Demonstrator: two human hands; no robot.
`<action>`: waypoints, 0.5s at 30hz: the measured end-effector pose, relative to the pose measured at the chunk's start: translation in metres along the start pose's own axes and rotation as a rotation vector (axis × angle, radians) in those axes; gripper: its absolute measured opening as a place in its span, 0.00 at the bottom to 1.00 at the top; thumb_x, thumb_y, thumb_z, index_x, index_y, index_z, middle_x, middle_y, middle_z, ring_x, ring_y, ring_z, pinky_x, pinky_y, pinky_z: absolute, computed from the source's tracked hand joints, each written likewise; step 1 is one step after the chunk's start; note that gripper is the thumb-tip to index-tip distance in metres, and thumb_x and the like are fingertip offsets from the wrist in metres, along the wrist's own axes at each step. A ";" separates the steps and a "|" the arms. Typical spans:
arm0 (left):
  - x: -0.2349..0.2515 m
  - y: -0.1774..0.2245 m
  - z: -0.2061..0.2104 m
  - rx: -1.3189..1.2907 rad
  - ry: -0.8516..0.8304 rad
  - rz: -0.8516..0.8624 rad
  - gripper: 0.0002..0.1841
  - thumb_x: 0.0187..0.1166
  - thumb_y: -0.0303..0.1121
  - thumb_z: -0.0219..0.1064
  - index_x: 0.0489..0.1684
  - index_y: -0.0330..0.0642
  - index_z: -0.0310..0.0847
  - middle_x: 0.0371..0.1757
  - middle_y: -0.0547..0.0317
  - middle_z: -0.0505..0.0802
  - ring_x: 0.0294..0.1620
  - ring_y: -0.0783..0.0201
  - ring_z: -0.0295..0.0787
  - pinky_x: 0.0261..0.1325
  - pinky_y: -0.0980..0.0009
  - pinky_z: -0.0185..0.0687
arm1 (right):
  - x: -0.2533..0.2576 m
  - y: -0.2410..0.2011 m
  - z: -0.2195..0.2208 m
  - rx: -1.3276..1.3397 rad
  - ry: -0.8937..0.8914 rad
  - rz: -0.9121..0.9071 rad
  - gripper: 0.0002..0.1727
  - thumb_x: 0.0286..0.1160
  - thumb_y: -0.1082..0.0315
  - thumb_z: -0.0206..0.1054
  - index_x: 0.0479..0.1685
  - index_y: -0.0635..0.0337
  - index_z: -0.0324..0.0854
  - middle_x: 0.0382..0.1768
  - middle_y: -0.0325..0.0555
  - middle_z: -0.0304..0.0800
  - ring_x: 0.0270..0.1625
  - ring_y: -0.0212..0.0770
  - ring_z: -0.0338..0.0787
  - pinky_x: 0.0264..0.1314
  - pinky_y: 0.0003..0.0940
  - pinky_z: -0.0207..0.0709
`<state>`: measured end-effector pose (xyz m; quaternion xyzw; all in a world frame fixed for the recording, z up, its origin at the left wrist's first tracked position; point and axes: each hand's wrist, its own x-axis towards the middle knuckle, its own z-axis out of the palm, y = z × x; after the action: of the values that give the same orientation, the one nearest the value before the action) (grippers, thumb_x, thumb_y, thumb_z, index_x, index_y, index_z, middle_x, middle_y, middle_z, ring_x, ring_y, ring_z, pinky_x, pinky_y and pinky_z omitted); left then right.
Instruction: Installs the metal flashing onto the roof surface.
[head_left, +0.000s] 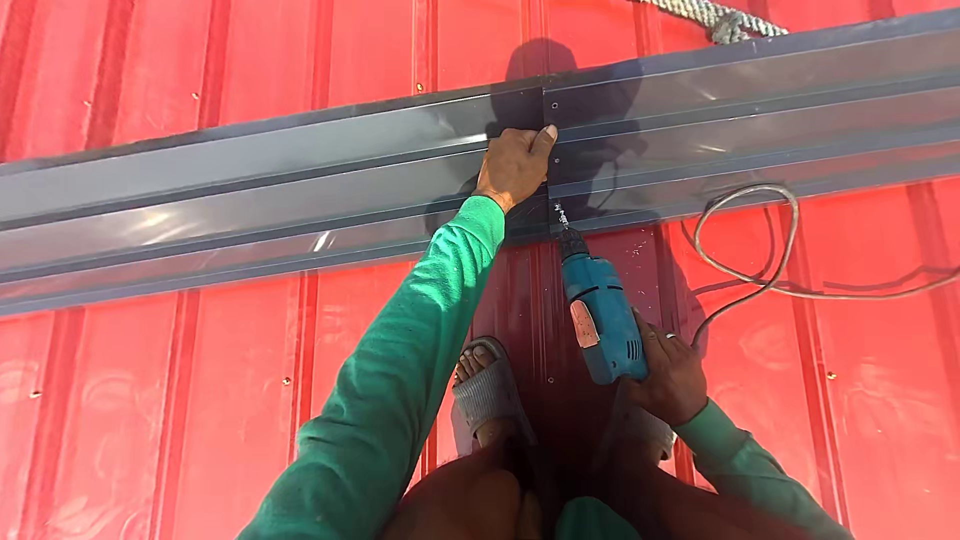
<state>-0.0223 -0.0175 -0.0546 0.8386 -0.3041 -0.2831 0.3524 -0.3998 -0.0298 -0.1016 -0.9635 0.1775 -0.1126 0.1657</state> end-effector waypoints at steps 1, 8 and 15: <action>0.000 0.000 0.000 0.000 -0.003 0.001 0.30 0.93 0.53 0.47 0.29 0.41 0.86 0.30 0.56 0.94 0.36 0.61 0.94 0.45 0.55 0.86 | 0.000 0.000 0.000 -0.003 -0.002 -0.001 0.46 0.53 0.48 0.70 0.74 0.73 0.77 0.52 0.57 0.96 0.50 0.54 0.96 0.51 0.50 0.86; 0.000 -0.001 0.000 0.005 0.000 0.012 0.30 0.93 0.53 0.47 0.28 0.41 0.86 0.29 0.57 0.93 0.35 0.62 0.93 0.44 0.55 0.85 | -0.001 -0.003 0.002 -0.018 -0.001 0.001 0.45 0.55 0.47 0.69 0.74 0.73 0.78 0.52 0.57 0.96 0.50 0.53 0.96 0.52 0.49 0.85; 0.000 -0.001 0.000 0.019 0.003 0.023 0.30 0.94 0.53 0.47 0.28 0.41 0.85 0.30 0.57 0.94 0.34 0.63 0.93 0.43 0.56 0.84 | -0.002 -0.011 0.008 -0.013 0.034 0.032 0.46 0.55 0.46 0.70 0.74 0.72 0.78 0.52 0.56 0.96 0.48 0.53 0.96 0.49 0.50 0.86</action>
<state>-0.0218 -0.0164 -0.0554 0.8388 -0.3160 -0.2745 0.3481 -0.3962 -0.0173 -0.1058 -0.9596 0.1962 -0.1251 0.1581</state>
